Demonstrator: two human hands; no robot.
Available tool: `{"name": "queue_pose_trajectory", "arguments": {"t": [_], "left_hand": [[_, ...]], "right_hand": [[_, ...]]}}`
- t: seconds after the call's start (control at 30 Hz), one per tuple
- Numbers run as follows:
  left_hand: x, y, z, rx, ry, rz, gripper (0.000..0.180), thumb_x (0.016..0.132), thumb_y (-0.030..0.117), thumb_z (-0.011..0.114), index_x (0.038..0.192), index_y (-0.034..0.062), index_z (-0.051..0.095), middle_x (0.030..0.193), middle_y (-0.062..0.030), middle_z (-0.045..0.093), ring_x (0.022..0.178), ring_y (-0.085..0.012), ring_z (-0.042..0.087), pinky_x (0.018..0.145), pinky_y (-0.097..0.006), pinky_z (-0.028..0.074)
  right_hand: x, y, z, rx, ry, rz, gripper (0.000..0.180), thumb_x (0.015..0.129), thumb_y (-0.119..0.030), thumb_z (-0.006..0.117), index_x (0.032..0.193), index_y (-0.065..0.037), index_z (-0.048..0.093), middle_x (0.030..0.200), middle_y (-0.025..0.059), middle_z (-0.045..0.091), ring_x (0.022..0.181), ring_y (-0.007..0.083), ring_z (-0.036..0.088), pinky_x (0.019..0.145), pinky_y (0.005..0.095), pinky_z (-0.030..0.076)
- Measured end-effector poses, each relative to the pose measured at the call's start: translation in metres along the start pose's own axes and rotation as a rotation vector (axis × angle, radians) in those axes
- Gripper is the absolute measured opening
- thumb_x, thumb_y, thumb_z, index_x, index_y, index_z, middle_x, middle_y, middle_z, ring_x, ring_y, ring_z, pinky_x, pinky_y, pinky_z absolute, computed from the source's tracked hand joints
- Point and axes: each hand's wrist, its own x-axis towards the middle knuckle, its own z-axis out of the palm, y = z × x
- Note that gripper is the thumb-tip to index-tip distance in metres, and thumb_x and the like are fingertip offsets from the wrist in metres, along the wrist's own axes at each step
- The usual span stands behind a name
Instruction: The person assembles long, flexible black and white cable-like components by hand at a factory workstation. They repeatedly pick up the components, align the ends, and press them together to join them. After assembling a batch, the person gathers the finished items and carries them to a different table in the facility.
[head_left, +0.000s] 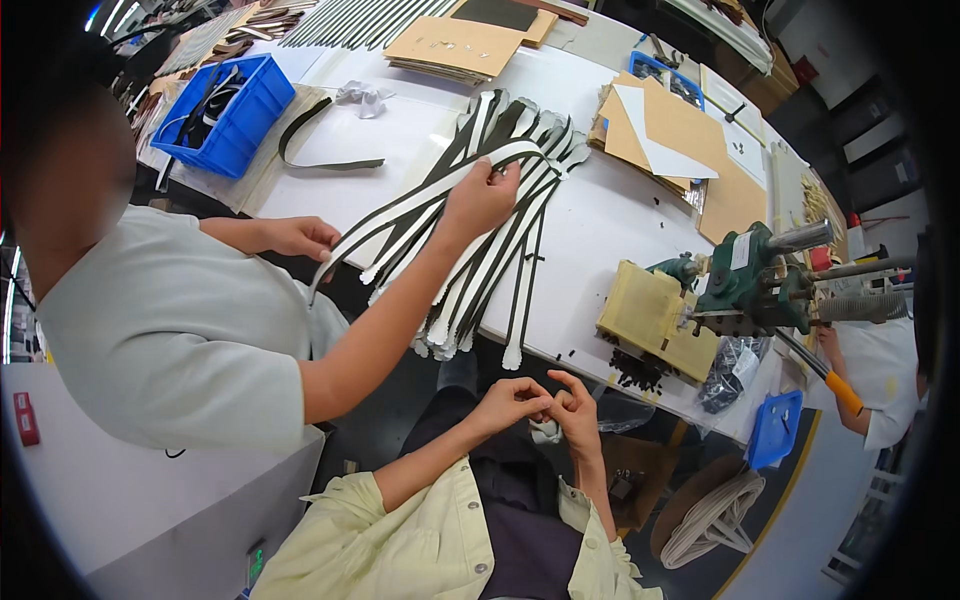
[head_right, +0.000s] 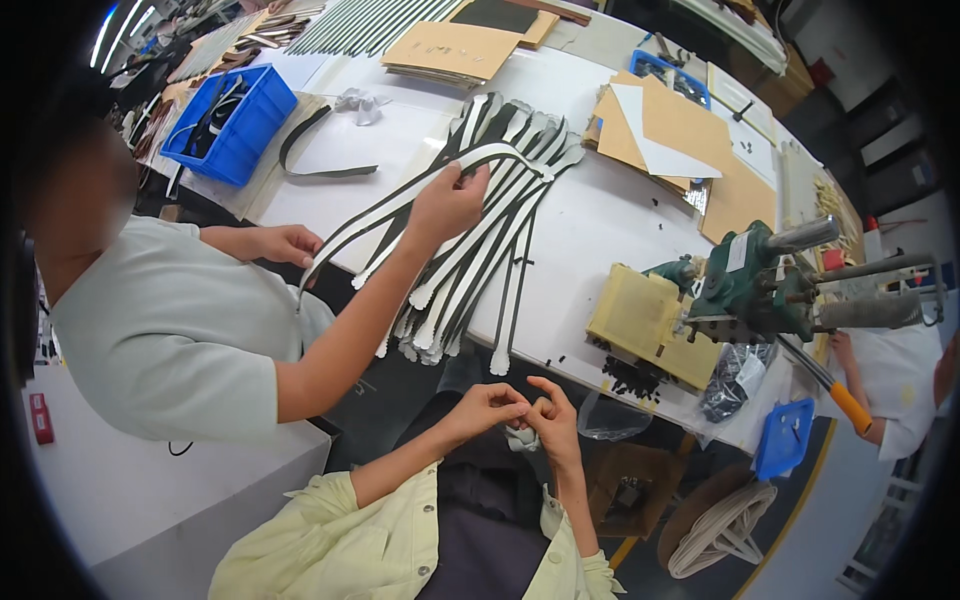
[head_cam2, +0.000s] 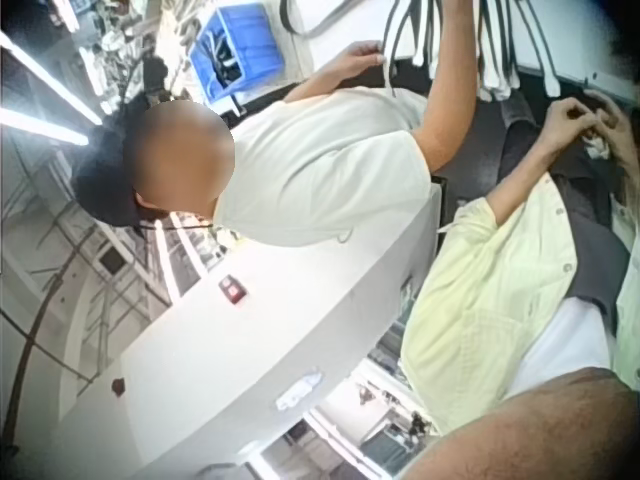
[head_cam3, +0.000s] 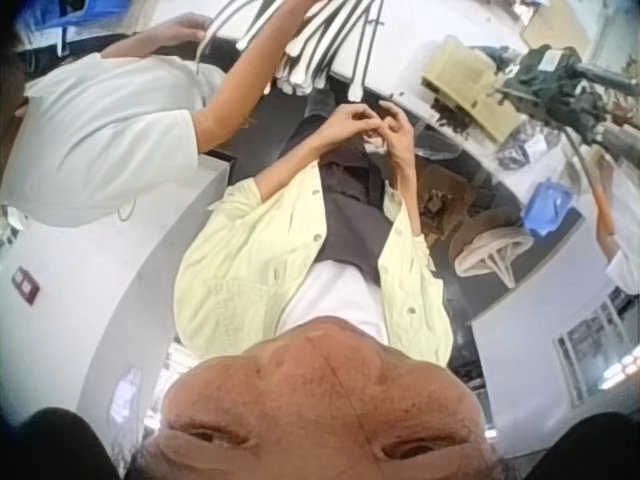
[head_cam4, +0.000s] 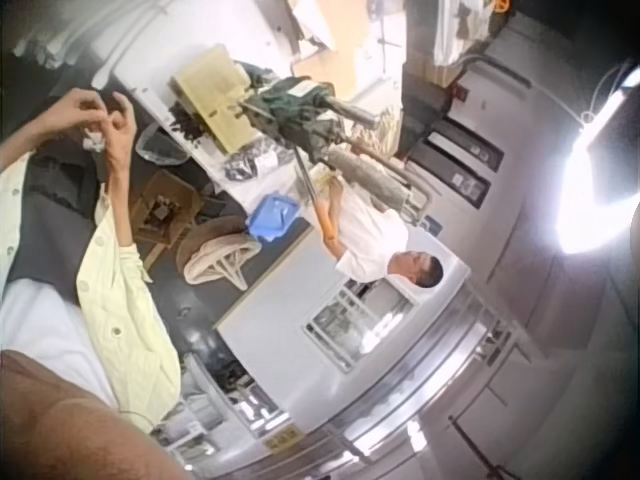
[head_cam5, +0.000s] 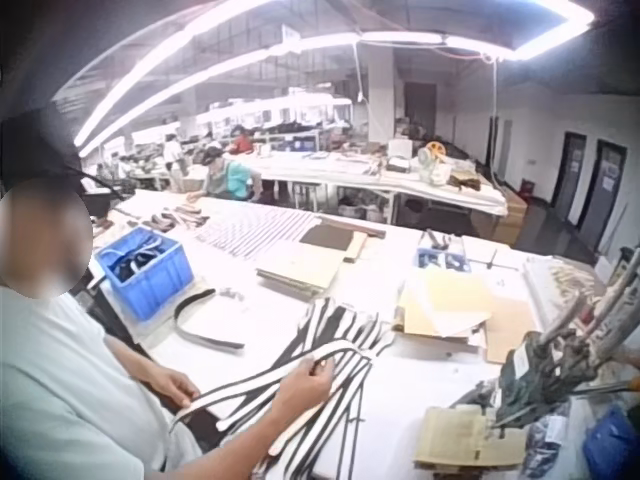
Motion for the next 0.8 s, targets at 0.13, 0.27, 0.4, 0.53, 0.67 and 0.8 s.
{"name": "queue_pose_trajectory", "arguments": {"t": [0.13,0.27,0.4,0.53,0.67,0.8], "left_hand": [[-0.003,-0.001,-0.004,-0.055,-0.084,-0.09,0.027,0.092,0.02,0.062,0.11,-0.0007,0.063,0.091,-0.0071,0.068,0.082,-0.012,0.064,0.077,-0.026,0.052],[-0.008,0.006,0.006,-0.045,-0.05,0.026,0.026,0.089,0.012,0.064,0.112,0.0001,0.061,0.098,-0.0066,0.066,0.085,-0.0119,0.063,0.08,-0.027,0.051],[-0.003,0.009,0.018,0.196,0.081,0.141,0.023,0.086,0.009,0.067,0.107,0.0001,0.061,0.095,-0.0056,0.065,0.085,-0.0115,0.063,0.076,-0.027,0.052],[-0.002,0.029,0.026,0.453,0.131,0.273,0.016,0.085,0.009,0.067,0.098,0.0008,0.063,0.088,-0.0068,0.062,0.08,-0.0137,0.064,0.068,-0.029,0.052],[0.009,0.03,0.04,0.652,0.155,0.524,0.013,0.082,0.009,0.068,0.09,0.001,0.062,0.082,-0.0111,0.058,0.074,-0.0259,0.063,0.063,-0.033,0.049],[0.028,0.035,0.051,0.888,0.204,0.746,0.008,0.079,0.006,0.066,0.084,0.0033,0.059,0.079,-0.0118,0.056,0.072,-0.032,0.059,0.06,-0.038,0.046]], "right_hand": [[0.0,-0.004,-0.006,-0.249,-0.02,-0.054,0.042,0.084,-0.003,0.066,0.124,-0.002,0.053,0.063,-0.0036,0.052,0.06,0.0027,0.051,0.055,0.0178,0.038],[0.004,-0.008,-0.007,-0.314,-0.027,-0.108,0.04,0.085,-0.003,0.065,0.123,-0.002,0.054,0.064,-0.0036,0.053,0.061,0.0027,0.05,0.055,0.0182,0.038],[0.009,-0.001,-0.014,-0.165,0.001,-0.104,0.038,0.086,-0.004,0.064,0.123,-0.001,0.054,0.069,-0.0019,0.057,0.063,0.0032,0.052,0.058,0.0183,0.04],[0.006,-0.001,-0.019,-0.091,0.029,-0.105,0.036,0.088,-0.005,0.062,0.122,0.0,0.055,0.074,-0.0004,0.062,0.065,0.0034,0.053,0.059,0.018,0.041],[0.003,0.001,-0.037,-0.178,0.054,-0.075,0.034,0.09,-0.005,0.06,0.123,0.0,0.055,0.077,-0.0003,0.063,0.066,0.0034,0.053,0.059,0.0184,0.041],[-0.002,-0.016,-0.049,-0.132,0.063,-0.068,0.035,0.092,-0.009,0.056,0.126,0.001,0.054,0.081,0.0022,0.063,0.064,0.005,0.054,0.058,0.0193,0.042]]}}
